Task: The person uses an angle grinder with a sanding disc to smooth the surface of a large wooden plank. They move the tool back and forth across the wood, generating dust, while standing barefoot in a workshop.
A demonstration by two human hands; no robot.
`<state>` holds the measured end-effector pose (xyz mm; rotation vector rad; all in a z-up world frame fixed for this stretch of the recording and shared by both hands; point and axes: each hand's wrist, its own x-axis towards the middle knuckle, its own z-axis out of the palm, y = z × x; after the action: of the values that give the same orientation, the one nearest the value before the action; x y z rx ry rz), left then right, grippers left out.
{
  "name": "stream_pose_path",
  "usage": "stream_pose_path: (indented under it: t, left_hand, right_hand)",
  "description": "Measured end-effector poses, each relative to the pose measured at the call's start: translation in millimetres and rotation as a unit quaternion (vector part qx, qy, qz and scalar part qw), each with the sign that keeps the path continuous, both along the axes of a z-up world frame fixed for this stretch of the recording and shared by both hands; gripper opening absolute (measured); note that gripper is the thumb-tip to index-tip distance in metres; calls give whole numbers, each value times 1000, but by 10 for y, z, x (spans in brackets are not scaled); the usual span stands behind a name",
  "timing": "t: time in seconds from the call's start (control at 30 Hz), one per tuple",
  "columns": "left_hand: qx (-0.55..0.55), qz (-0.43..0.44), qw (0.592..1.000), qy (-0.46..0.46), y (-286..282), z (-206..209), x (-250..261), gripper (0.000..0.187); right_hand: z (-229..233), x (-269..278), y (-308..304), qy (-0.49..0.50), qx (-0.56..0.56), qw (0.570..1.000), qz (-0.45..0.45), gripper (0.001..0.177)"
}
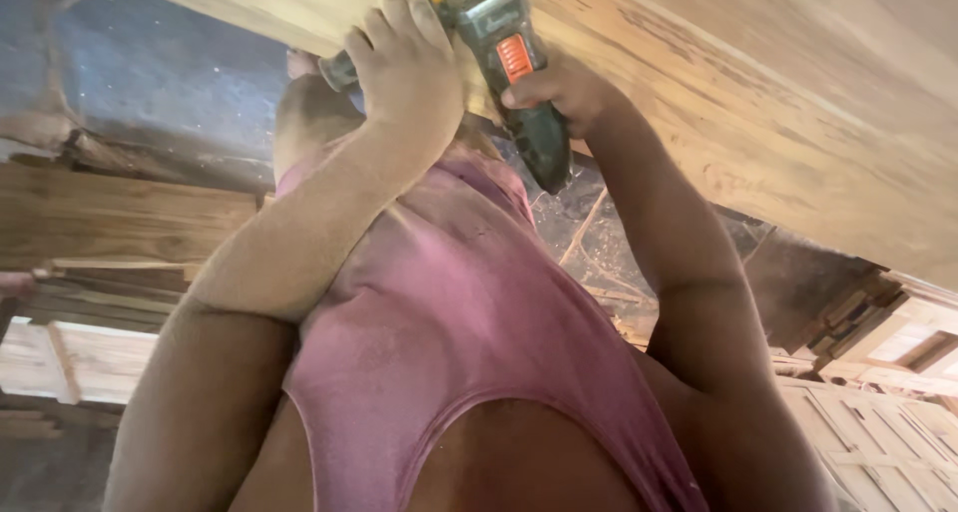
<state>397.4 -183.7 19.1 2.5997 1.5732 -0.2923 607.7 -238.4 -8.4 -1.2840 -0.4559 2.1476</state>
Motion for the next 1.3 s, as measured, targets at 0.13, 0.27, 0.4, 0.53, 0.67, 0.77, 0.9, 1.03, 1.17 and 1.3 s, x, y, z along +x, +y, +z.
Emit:
stream_pose_path:
  t: [0.13,0.27,0.4,0.53,0.67,0.77,0.9,1.03,1.17,1.3]
  left_hand:
    - [26,-34,999,-5,-121,-30,173,60]
    - [8,-54,998,-25,-164,-46,357,57]
    - [-1,-100,994,-43,-274,-44,516,48]
    - [15,-156,987,-24,-322,-60,595,53]
    - [1,-167,986,-24,-447,-93,806,53]
    - [-13,-187,982,-1,-527,-76,932,56]
    - [-32,-209,977,17,-611,-36,1115,59]
    - [-30,-248,968,23,-690,-19,1311,64]
    - [-55,-304,951,2,-800,-52,1487,49]
    - [60,-327,936,-114,-966,-110,1805,45]
  right_hand:
    - [152,107,-235,30,3,998,-52,47]
    - [177,197,-410,27,3,996,-86,44]
    - [116,355,-685,28,-14,992,-124,42]
    - [108,429,-875,3,-34,988,-148,48]
    - [79,562,-1060,21,17,988,-151,46]
    - [64,634,-1193,32,25,987,-155,42]
    - [55,747,-1360,25,17,984,-176,44]
    - [28,889,-1549,61,35,980,-187,39]
    - [-32,1034,-1849,55,23,973,-221,39]
    - [-131,1123,-2074,112,126,953,-251,41]
